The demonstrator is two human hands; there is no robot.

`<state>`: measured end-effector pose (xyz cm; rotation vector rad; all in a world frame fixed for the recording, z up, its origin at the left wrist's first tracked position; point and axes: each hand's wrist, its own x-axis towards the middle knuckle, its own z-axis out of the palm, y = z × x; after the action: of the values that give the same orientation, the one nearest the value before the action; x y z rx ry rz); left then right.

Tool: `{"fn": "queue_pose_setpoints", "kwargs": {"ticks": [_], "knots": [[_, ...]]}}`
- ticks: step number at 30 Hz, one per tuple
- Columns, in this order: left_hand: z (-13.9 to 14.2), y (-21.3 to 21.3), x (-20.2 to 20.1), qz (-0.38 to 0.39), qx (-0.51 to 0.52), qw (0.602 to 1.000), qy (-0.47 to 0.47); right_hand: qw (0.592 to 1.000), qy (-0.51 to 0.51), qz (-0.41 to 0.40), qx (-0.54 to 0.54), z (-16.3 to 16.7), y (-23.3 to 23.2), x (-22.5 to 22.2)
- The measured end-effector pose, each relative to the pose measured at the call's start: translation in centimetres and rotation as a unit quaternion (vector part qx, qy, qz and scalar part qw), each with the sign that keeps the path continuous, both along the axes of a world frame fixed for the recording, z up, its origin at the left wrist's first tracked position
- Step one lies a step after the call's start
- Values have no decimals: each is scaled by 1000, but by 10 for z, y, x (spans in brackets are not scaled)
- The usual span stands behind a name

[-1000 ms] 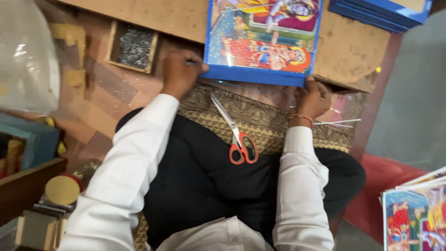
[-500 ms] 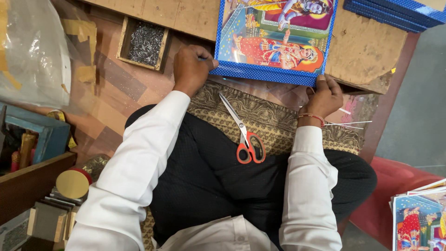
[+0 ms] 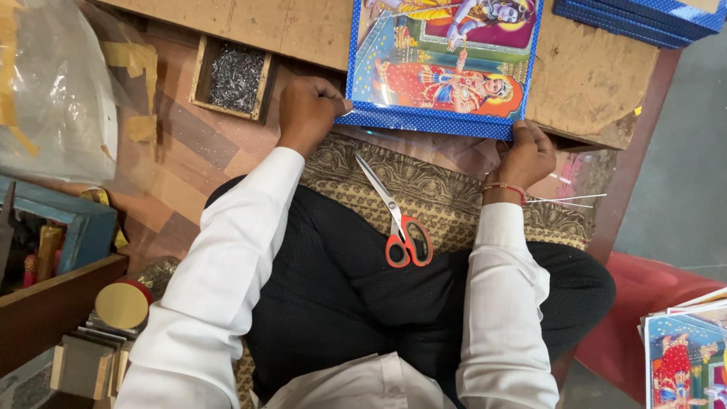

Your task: The person sits on the floor and assembles a cardboard frame by cutting a piece of cardboard with scissors, applying blue patterned tape to the edges, and attaching a printed image. The person repeats this process for multiple frames, stacking the finished items on a nearby table.

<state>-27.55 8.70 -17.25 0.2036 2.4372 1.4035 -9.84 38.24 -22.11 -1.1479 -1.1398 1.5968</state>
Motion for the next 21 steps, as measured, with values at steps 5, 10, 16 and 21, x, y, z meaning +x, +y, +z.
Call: {"fn": "queue_pose_setpoints", "kwargs": {"ticks": [5, 10, 16, 21], "knots": [[-15, 0, -6, 21, 90, 992, -86, 998, 21, -34, -46, 10, 0, -7], [-28, -1, -18, 22, 150, 971, -187, 979, 25, -65, -190, 27, 4, -7], [-19, -4, -15, 24, 169, 969, -177, 987, 30, -38, -154, 23, 8, -3], [-15, -6, -12, 8, 172, 972, -162, 981, -60, -31, 183, 25, -7, -7]]}}
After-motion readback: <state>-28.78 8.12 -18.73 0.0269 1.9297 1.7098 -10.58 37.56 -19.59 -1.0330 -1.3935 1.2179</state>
